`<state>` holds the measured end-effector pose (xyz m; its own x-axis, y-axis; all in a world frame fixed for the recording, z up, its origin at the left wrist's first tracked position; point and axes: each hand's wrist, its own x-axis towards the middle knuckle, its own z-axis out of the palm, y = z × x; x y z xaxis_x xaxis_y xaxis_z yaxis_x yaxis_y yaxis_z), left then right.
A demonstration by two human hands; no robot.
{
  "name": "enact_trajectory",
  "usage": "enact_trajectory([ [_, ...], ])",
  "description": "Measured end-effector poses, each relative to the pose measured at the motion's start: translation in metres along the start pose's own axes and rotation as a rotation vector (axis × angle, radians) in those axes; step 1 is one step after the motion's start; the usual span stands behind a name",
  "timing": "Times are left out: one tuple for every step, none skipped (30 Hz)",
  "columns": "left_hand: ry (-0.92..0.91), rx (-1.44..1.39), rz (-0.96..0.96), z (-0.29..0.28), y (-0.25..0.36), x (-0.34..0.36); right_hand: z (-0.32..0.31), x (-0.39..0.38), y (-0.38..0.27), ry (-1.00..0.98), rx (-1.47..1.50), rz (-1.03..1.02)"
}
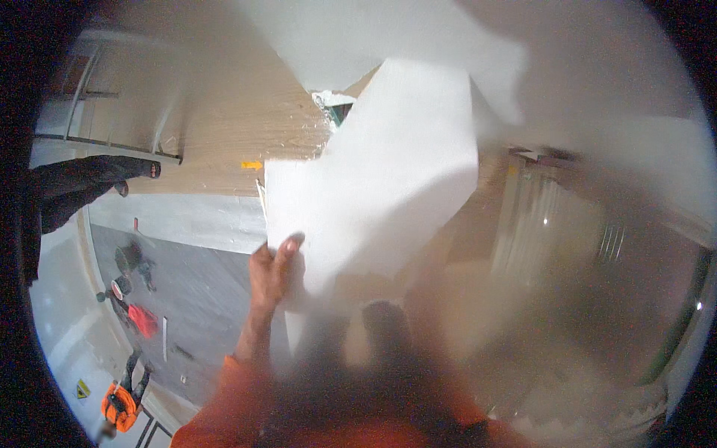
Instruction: The person uses a utility knife to cut along the seams of a wall panel and then pulls the panel off the wall by hand. They continue to tear away large sections of the panel and underlying material, dropping the debris onto the floor.
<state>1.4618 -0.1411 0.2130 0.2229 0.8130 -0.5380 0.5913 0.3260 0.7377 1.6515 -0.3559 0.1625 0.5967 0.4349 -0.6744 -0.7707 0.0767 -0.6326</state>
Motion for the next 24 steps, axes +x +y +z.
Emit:
enact_trajectory([
  [-0.007, -0.047, -0.026, -0.006, 0.002, -0.018, -0.007, -0.015, -0.004, -0.018, -0.003, 0.028],
  [0.003, -0.043, -0.023, -0.011, 0.002, -0.037, -0.020, -0.027, -0.003, -0.037, -0.003, 0.055],
  [0.014, -0.039, -0.023, -0.015, -0.001, -0.057, -0.029, -0.038, -0.003, -0.074, 0.000, 0.106],
  [0.026, -0.036, -0.024, -0.020, -0.007, -0.078, -0.036, -0.050, -0.004, -0.110, -0.001, 0.154],
  [0.069, -0.019, -0.035, -0.024, -0.026, -0.097, -0.041, -0.061, -0.003, -0.167, 0.004, 0.220],
  [0.112, 0.001, -0.062, -0.030, -0.053, -0.118, -0.051, -0.077, 0.001, -0.218, 0.005, 0.299],
  [0.154, 0.027, -0.082, -0.037, -0.079, -0.141, -0.088, -0.076, 0.028, -0.234, -0.066, 0.415],
  [0.210, 0.027, -0.133, -0.048, -0.101, -0.164, -0.101, -0.088, 0.047, -0.270, -0.093, 0.512],
  [0.272, 0.016, -0.189, -0.060, -0.116, -0.191, -0.102, -0.104, 0.064, -0.310, -0.133, 0.611],
  [0.327, -0.014, -0.153, -0.073, -0.131, -0.215, -0.103, -0.118, 0.082, -0.348, -0.175, 0.711],
  [0.359, -0.030, -0.109, -0.089, -0.137, -0.234, -0.098, -0.134, 0.099, -0.334, -0.220, 0.742],
  [0.379, -0.044, -0.162, -0.106, -0.163, -0.255, -0.089, -0.144, 0.117, -0.337, -0.284, 0.780],
  [0.388, -0.052, -0.211, -0.124, -0.196, -0.264, -0.076, -0.153, 0.130, -0.333, -0.338, 0.814],
  [0.386, -0.057, -0.255, -0.142, -0.218, -0.263, -0.056, -0.163, 0.128, -0.407, -0.434, 0.781],
  [0.400, -0.099, -0.275, -0.151, -0.235, -0.264, -0.029, -0.170, 0.113, -0.485, -0.555, 0.753],
  [0.415, -0.142, -0.296, -0.158, -0.250, -0.266, -0.014, -0.171, 0.103, -0.563, -0.679, 0.722],
  [0.419, -0.182, -0.325, -0.164, -0.264, -0.266, -0.027, -0.154, 0.116, -0.741, -0.901, 0.539],
  [0.417, -0.175, -0.266, -0.166, -0.287, -0.263, -0.047, -0.137, 0.132, -0.701, -0.884, 0.541],
  [0.402, -0.162, -0.213, -0.163, -0.315, -0.254, -0.074, -0.124, 0.146, -0.644, -0.857, 0.551],
  [0.386, -0.150, -0.160, -0.160, -0.341, -0.247, -0.102, -0.110, 0.154, -0.594, -0.840, 0.557],
  [0.392, 0.073, -0.283, -0.160, -0.376, -0.233, -0.121, -0.095, 0.154, -0.558, -0.815, 0.548],
  [0.380, 0.302, -0.427, -0.158, -0.413, -0.225, -0.137, -0.087, 0.145, -0.531, -0.800, 0.545],
  [0.349, 0.500, -0.583, -0.155, -0.450, -0.223, -0.161, -0.081, 0.126, -0.629, -0.824, 0.461],
  [0.268, 0.252, -0.477, -0.131, -0.455, -0.213, -0.185, -0.071, 0.102, -0.719, -0.845, 0.366],
])
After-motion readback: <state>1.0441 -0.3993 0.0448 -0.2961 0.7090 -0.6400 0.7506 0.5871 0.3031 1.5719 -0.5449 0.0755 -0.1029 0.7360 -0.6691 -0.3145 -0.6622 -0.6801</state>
